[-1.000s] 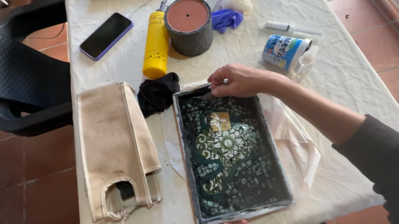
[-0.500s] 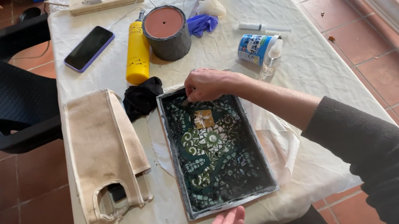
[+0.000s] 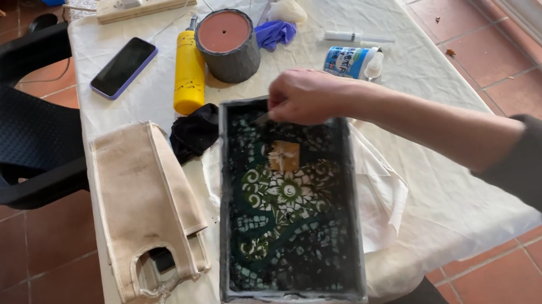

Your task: Scraping off excess material or stencil from a decorated wooden tray.

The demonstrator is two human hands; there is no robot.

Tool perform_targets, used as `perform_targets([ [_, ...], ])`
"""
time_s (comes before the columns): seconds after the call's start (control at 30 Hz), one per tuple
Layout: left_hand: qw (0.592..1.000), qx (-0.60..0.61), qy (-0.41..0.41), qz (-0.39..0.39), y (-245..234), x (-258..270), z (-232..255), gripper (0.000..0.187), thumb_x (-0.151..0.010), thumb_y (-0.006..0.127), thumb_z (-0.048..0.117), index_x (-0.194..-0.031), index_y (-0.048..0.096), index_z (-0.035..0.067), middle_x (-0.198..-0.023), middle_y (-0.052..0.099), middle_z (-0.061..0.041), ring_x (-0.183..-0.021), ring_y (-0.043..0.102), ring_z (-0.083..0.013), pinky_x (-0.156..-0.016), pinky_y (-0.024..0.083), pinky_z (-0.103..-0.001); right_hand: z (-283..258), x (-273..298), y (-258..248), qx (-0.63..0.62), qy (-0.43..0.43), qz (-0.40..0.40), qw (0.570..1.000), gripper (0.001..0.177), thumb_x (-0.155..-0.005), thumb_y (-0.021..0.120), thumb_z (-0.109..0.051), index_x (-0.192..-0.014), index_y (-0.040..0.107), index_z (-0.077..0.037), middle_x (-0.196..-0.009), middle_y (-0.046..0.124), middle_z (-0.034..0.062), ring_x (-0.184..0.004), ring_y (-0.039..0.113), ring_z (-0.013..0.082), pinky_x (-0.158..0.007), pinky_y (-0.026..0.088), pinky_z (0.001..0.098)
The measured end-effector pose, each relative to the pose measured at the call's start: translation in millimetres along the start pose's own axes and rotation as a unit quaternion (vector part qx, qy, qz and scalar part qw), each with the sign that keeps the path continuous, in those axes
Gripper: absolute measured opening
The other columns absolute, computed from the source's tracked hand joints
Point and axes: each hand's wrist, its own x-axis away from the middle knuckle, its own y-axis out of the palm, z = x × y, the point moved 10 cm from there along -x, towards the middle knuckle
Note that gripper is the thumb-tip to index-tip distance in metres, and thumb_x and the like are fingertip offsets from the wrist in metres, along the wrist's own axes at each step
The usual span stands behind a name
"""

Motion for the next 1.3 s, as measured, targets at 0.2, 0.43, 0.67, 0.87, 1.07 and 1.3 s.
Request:
perform_targets([
  [0.2,0.996,0.006,-0.065,0.061,147,8,109,0.059,-0.089,0.048,-0.002,-0.147,0.041,0.006,-0.147,0.047,-0.038,-0.06,0.052,-0.0234,-0.054,0.044,-0.033,51,73,5,-0.079,0.037,0.02,0.996,0.024,-0.09,0.066,-0.03,-0.091,0.075,-0.007,-0.079,0.071,0.005,-0.069,0.059,0.02,-0.069,0.05,0.0368],
  [0.43,0.946,-0.264,-0.066,0.176,223,-19,181,0.079,-0.078,0.066,0.009,-0.153,0.044,-0.005,-0.125,0.063,-0.014,-0.061,0.039,-0.0076,-0.052,0.029,-0.021,137,170,57,-0.335,0.253,0.029,0.907,0.034,-0.093,0.064,-0.016,-0.112,0.079,0.009,-0.101,0.078,0.0215,-0.096,0.065,0.0284,-0.09,0.046,0.0406],
  [0.67,0.911,-0.369,-0.158,0.092,218,-74,174,0.075,-0.078,0.059,0.005,-0.153,0.048,0.002,-0.14,0.056,-0.007,-0.06,0.043,-0.0069,-0.051,0.036,-0.021,191,231,98,-0.38,0.347,0.095,0.852,0.034,-0.092,0.063,-0.016,-0.11,0.075,0.011,-0.14,0.07,0.0168,-0.128,0.062,0.0276,-0.11,0.042,0.0426],
  [0.87,0.684,-0.713,0.078,0.13,244,-102,245,0.034,-0.085,0.06,0.006,-0.117,0.071,-0.001,-0.105,0.082,-0.002,-0.036,0.038,-0.003,-0.028,0.031,-0.019,83,242,49,-0.021,0.18,0.268,0.946,0.02,-0.091,0.072,-0.004,-0.11,0.077,-0.007,-0.069,0.075,0.0076,-0.048,0.065,0.0158,-0.046,0.045,0.031],
  [1.07,0.75,-0.505,0.402,0.146,263,-145,260,0.03,-0.096,0.054,-0.005,-0.125,0.062,-0.005,-0.105,0.072,-0.011,-0.065,0.058,-0.01,-0.058,0.054,-0.021,-43,151,120,-0.065,0.022,0.191,0.979,0.041,-0.089,0.058,0.0,-0.129,0.066,-0.002,-0.107,0.065,0.0119,-0.061,0.062,0.0159,-0.045,0.057,0.0283],
  [1.3,0.554,-0.675,0.468,0.136,281,-144,252,0.027,-0.1,0.056,-0.005,-0.127,0.06,-0.002,-0.093,0.067,-0.009,-0.079,0.069,-0.0196,-0.067,0.053,-0.03,-69,114,163,-0.043,0.01,0.196,0.98,0.048,-0.083,0.06,0.002,-0.13,0.064,-0.008,-0.102,0.062,0.0129,-0.046,0.057,0.0219,-0.042,0.051,0.0376],
])
